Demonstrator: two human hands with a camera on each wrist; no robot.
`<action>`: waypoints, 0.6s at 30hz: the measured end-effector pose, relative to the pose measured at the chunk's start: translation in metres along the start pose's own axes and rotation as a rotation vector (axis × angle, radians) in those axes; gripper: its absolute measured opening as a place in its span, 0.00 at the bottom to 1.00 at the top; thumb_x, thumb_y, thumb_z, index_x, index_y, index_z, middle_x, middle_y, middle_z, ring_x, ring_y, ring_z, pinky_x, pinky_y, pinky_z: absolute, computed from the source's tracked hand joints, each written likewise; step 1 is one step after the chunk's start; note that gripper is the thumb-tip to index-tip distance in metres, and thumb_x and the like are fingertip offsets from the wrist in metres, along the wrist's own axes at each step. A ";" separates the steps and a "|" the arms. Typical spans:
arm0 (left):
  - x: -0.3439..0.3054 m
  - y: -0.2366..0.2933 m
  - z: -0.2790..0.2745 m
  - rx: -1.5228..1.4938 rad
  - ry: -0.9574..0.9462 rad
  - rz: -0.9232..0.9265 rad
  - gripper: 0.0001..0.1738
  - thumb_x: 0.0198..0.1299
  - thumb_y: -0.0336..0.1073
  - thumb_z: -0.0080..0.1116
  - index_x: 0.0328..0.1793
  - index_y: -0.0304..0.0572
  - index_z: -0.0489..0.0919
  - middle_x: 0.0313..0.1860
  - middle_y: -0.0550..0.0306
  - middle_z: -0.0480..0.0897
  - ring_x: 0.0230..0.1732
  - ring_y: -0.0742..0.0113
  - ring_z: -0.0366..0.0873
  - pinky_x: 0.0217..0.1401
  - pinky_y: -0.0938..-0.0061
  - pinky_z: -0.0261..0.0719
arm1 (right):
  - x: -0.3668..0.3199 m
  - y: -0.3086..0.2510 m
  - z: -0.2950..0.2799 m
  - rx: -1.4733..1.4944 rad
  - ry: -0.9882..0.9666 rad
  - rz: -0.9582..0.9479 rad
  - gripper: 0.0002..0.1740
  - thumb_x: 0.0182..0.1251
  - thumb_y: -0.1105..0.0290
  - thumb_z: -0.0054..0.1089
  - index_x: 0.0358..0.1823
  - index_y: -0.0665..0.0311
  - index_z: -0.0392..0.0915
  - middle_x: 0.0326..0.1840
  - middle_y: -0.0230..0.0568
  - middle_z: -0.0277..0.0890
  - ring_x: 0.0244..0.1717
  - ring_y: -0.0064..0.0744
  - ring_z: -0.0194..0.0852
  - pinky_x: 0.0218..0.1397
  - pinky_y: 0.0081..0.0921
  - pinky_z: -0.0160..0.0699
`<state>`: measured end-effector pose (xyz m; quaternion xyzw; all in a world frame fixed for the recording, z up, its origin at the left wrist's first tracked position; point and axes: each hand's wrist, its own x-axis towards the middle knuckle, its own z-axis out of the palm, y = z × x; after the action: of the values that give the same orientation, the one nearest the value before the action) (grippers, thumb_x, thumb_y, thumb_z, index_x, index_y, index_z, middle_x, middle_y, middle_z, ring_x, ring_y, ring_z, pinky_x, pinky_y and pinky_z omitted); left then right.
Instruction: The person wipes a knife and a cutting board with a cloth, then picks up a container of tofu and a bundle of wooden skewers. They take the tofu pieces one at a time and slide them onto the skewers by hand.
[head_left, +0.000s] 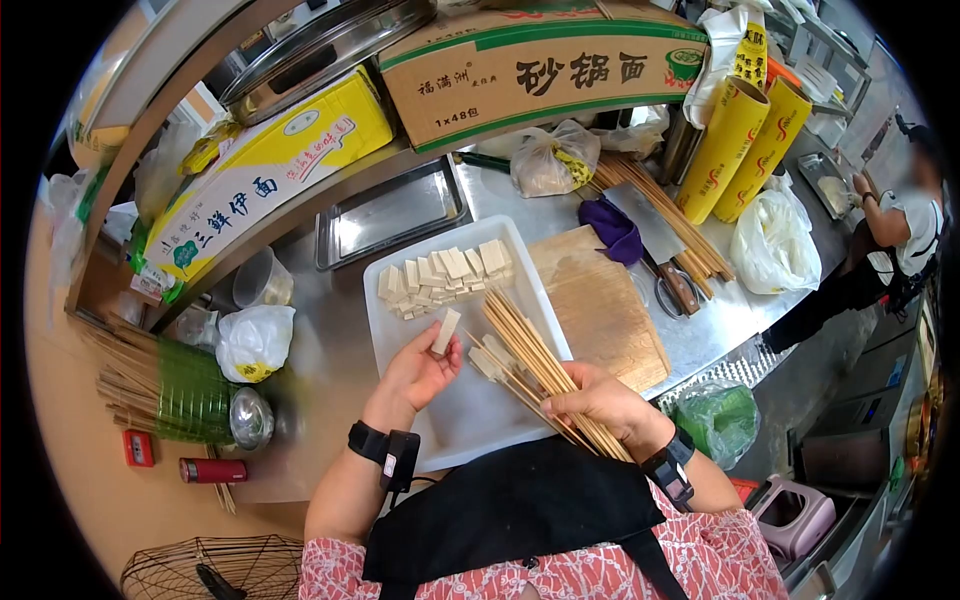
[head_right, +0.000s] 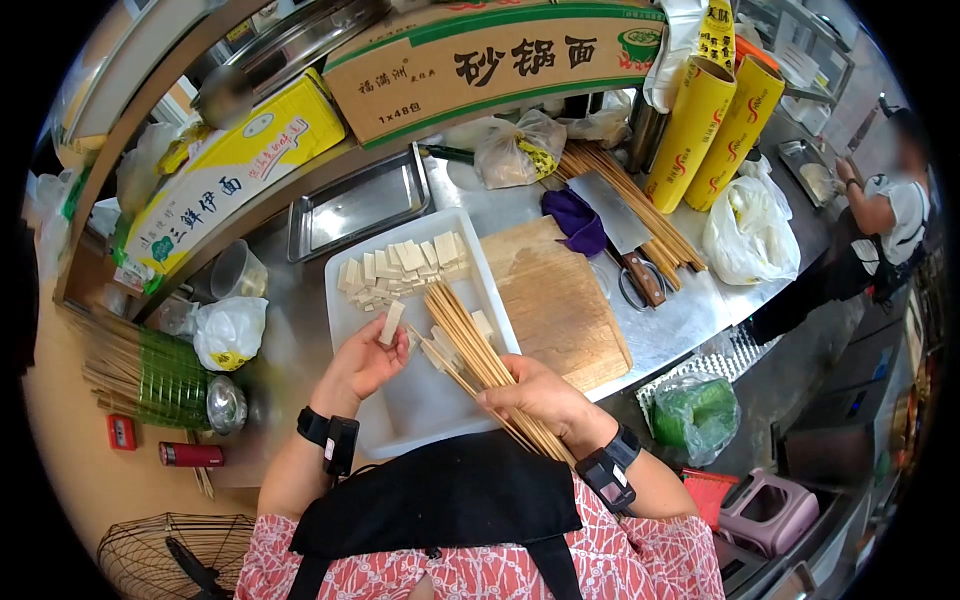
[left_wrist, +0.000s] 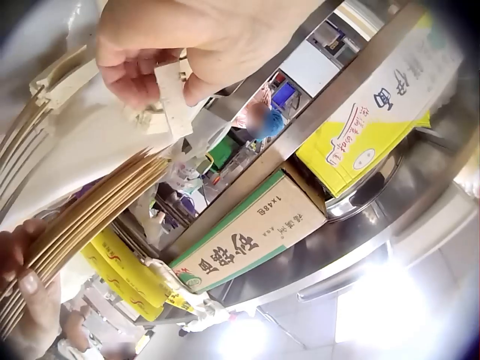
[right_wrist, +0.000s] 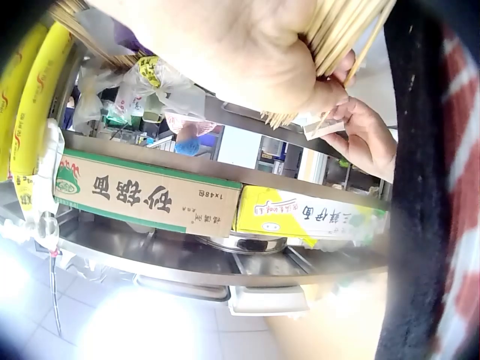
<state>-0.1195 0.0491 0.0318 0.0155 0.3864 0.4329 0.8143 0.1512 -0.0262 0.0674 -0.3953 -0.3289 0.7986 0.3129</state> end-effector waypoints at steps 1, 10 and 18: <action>0.003 -0.001 -0.007 -0.005 -0.044 -0.029 0.14 0.64 0.31 0.54 0.53 0.34 0.71 0.46 0.48 0.76 0.42 0.63 0.75 0.49 0.72 0.80 | 0.000 0.000 0.000 -0.004 0.001 0.002 0.12 0.55 0.79 0.62 0.41 0.66 0.73 0.30 0.29 0.72 0.25 0.16 0.69 0.28 0.12 0.70; -0.010 -0.006 0.012 0.194 -0.088 0.230 0.24 0.62 0.26 0.53 0.64 0.37 0.63 0.50 0.50 0.74 0.53 0.54 0.76 0.58 0.68 0.79 | -0.001 -0.002 0.001 -0.045 -0.014 -0.004 0.13 0.55 0.78 0.62 0.42 0.66 0.73 0.30 0.29 0.72 0.26 0.16 0.69 0.28 0.13 0.69; 0.002 0.004 0.022 0.209 0.047 0.316 0.33 0.61 0.27 0.56 0.70 0.41 0.54 0.51 0.53 0.74 0.52 0.52 0.77 0.56 0.65 0.80 | -0.001 0.001 0.002 -0.046 -0.021 0.011 0.14 0.56 0.76 0.64 0.43 0.67 0.72 0.28 0.29 0.72 0.24 0.16 0.68 0.28 0.13 0.69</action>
<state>-0.1079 0.0594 0.0475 0.1502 0.4410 0.5133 0.7208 0.1500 -0.0282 0.0679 -0.3960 -0.3480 0.7966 0.2958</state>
